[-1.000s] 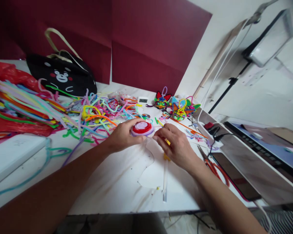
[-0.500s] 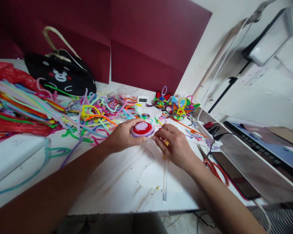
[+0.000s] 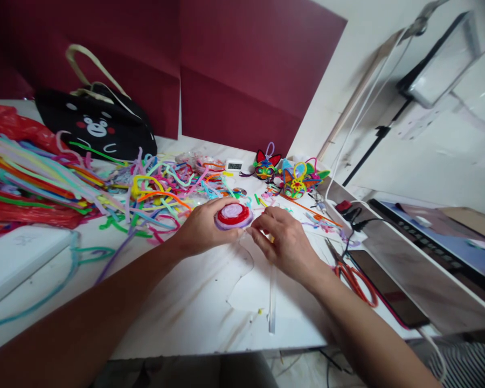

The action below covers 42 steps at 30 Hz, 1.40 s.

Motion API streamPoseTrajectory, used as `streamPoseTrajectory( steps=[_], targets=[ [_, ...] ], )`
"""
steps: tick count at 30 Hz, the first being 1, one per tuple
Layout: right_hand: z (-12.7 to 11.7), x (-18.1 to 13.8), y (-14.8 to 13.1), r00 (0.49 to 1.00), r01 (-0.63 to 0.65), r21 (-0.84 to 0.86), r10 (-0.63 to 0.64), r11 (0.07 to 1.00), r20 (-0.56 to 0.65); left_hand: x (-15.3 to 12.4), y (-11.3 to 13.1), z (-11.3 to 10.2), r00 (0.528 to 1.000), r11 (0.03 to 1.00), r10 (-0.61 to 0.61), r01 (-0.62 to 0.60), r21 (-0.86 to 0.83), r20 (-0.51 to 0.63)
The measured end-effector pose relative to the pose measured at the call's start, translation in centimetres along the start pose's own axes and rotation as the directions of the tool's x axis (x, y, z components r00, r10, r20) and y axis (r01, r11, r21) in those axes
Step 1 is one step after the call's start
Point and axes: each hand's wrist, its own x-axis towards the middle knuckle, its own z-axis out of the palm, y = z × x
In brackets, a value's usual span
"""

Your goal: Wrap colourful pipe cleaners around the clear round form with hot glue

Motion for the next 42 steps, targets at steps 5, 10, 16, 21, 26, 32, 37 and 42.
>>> streamPoseTrajectory(
  steps=[5,10,16,21,26,32,37,42],
  targets=[
    [0.4,-0.1,0.0,0.999,0.003,-0.001,-0.003,1.0,-0.032,-0.1,0.3,0.0,1.0,0.998,0.011,-0.012,0.06,0.008],
    [0.6,-0.3,0.2,0.997,-0.02,0.079,0.026,0.997,-0.078,-0.1,0.2,0.0,0.999,0.996,0.035,-0.035,0.084,0.004],
    [0.4,-0.7,0.6,0.991,-0.028,0.178,0.051,0.984,-0.126,-0.1,0.2,0.0,1.0,0.997,0.008,-0.008,0.08,0.007],
    [0.3,-0.7,1.1,0.986,-0.031,0.21,0.064,0.977,-0.151,-0.1,0.5,-0.1,0.999,0.998,-0.024,0.022,0.063,0.025],
    [0.5,-0.8,1.5,0.985,-0.032,0.229,0.07,0.973,-0.158,0.0,0.7,-0.2,0.998,0.999,-0.046,0.045,0.03,0.051],
    [0.3,-0.8,1.4,0.985,-0.069,0.266,0.108,0.961,-0.136,0.0,0.6,-0.3,0.995,0.999,-0.041,0.043,-0.016,0.086],
    [0.2,-0.9,1.5,0.98,-0.139,0.36,0.18,0.922,-0.083,-0.1,0.6,-0.2,0.993,0.998,-0.032,0.038,-0.048,0.118],
    [0.1,-1.0,1.6,0.97,-0.205,0.445,0.24,0.872,-0.024,-0.1,0.7,-0.3,0.987,0.993,-0.046,0.062,-0.104,0.154]
  ],
)
